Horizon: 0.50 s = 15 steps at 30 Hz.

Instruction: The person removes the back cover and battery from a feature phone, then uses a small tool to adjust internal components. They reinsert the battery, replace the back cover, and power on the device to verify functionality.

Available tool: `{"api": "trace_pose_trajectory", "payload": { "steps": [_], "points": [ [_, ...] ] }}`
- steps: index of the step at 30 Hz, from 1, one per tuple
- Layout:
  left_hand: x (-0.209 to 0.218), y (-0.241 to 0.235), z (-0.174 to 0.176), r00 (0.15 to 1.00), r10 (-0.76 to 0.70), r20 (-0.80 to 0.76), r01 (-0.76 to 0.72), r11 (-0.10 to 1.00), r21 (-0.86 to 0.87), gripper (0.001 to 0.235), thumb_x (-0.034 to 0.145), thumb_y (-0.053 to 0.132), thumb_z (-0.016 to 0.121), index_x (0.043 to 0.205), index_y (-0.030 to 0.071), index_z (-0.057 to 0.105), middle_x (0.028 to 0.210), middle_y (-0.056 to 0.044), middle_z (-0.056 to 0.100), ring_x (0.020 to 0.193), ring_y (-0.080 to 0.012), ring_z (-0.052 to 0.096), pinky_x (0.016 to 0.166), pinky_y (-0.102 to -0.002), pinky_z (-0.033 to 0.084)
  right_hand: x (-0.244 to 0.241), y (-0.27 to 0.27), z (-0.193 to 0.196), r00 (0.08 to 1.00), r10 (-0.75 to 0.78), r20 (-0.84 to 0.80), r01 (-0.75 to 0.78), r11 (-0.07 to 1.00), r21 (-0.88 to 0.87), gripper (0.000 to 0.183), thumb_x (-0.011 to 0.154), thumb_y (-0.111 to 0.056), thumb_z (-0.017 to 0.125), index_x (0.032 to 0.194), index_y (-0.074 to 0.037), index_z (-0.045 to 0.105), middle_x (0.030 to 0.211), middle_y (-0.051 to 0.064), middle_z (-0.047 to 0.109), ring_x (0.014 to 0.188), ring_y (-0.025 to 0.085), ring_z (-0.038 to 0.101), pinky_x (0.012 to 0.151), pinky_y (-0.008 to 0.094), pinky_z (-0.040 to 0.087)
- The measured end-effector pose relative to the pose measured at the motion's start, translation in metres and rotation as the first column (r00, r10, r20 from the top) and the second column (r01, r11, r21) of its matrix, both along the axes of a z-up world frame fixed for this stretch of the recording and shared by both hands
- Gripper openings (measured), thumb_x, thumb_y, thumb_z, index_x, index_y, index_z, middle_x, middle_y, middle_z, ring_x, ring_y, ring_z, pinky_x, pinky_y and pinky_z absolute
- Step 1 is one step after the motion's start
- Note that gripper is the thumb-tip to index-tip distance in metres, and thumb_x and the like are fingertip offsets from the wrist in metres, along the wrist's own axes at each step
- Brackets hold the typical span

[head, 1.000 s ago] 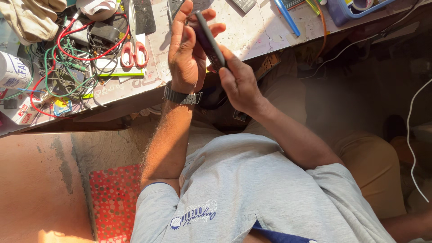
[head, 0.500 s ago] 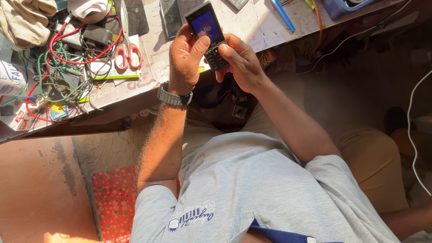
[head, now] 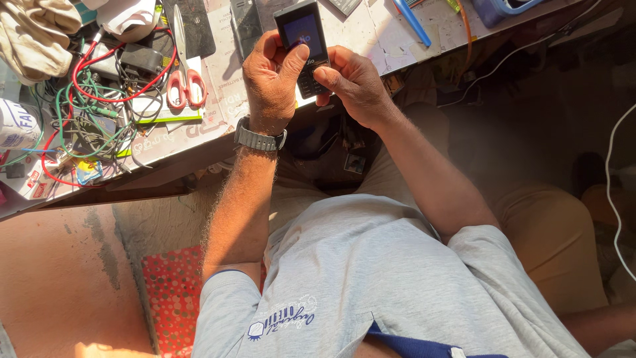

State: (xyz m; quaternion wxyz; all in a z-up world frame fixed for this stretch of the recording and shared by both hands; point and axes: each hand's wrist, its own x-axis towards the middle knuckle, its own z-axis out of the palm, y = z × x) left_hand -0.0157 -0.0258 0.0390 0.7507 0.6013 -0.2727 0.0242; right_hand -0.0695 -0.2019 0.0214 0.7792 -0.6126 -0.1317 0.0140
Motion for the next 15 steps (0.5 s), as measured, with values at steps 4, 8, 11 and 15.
{"api": "trace_pose_trajectory", "payload": {
  "steps": [4, 8, 11, 15],
  "points": [
    [-0.0006, -0.0059, 0.0006, 1.0, 0.007, -0.013, -0.007, 1.0, -0.009, 0.015, 0.104, 0.01, 0.072, 0.116, 0.002, 0.067, 0.105, -0.005, 0.074, 0.096, -0.0103, 0.07, 0.089, -0.026, 0.058, 0.0004, -0.0042, -0.0001, 1.0, -0.006, 0.007, 0.006, 1.0, 0.012, 0.041, 0.106, -0.038, 0.065, 0.127, -0.002, 0.062, 0.105, 0.001, 0.069, 0.092, 0.007, 0.066, 0.076, 0.026, 0.063],
    [0.0007, -0.0085, -0.0015, 1.0, 0.019, 0.009, -0.019, 1.0, 0.003, 0.015, 0.104, 0.009, 0.073, 0.115, 0.001, 0.067, 0.104, -0.004, 0.073, 0.095, -0.0101, 0.069, 0.089, -0.026, 0.058, 0.0004, -0.0067, -0.0012, 1.0, -0.017, 0.006, 0.017, 1.0, 0.015, 0.041, 0.106, -0.037, 0.066, 0.126, -0.002, 0.063, 0.105, 0.001, 0.07, 0.091, 0.007, 0.066, 0.075, 0.026, 0.062],
    [0.0007, -0.0094, -0.0029, 1.0, 0.017, 0.002, -0.017, 1.0, -0.005, 0.014, 0.104, 0.008, 0.073, 0.115, 0.001, 0.067, 0.104, -0.005, 0.073, 0.095, -0.0102, 0.069, 0.089, -0.026, 0.058, -0.0001, -0.0072, -0.003, 1.0, -0.026, 0.005, 0.026, 0.999, 0.021, 0.04, 0.106, -0.037, 0.066, 0.126, -0.002, 0.063, 0.105, 0.001, 0.069, 0.09, 0.007, 0.066, 0.075, 0.026, 0.062],
    [-0.001, -0.0117, -0.0042, 1.0, 0.029, 0.003, -0.029, 1.0, 0.0, 0.015, 0.104, 0.008, 0.072, 0.116, 0.001, 0.067, 0.105, -0.005, 0.074, 0.097, -0.0108, 0.07, 0.089, -0.026, 0.059, -0.0026, -0.0084, -0.005, 0.999, -0.038, 0.008, 0.037, 0.999, 0.02, 0.037, 0.107, -0.035, 0.066, 0.124, -0.002, 0.064, 0.103, 0.001, 0.068, 0.085, 0.007, 0.065, 0.073, 0.026, 0.061]
  ]
}}
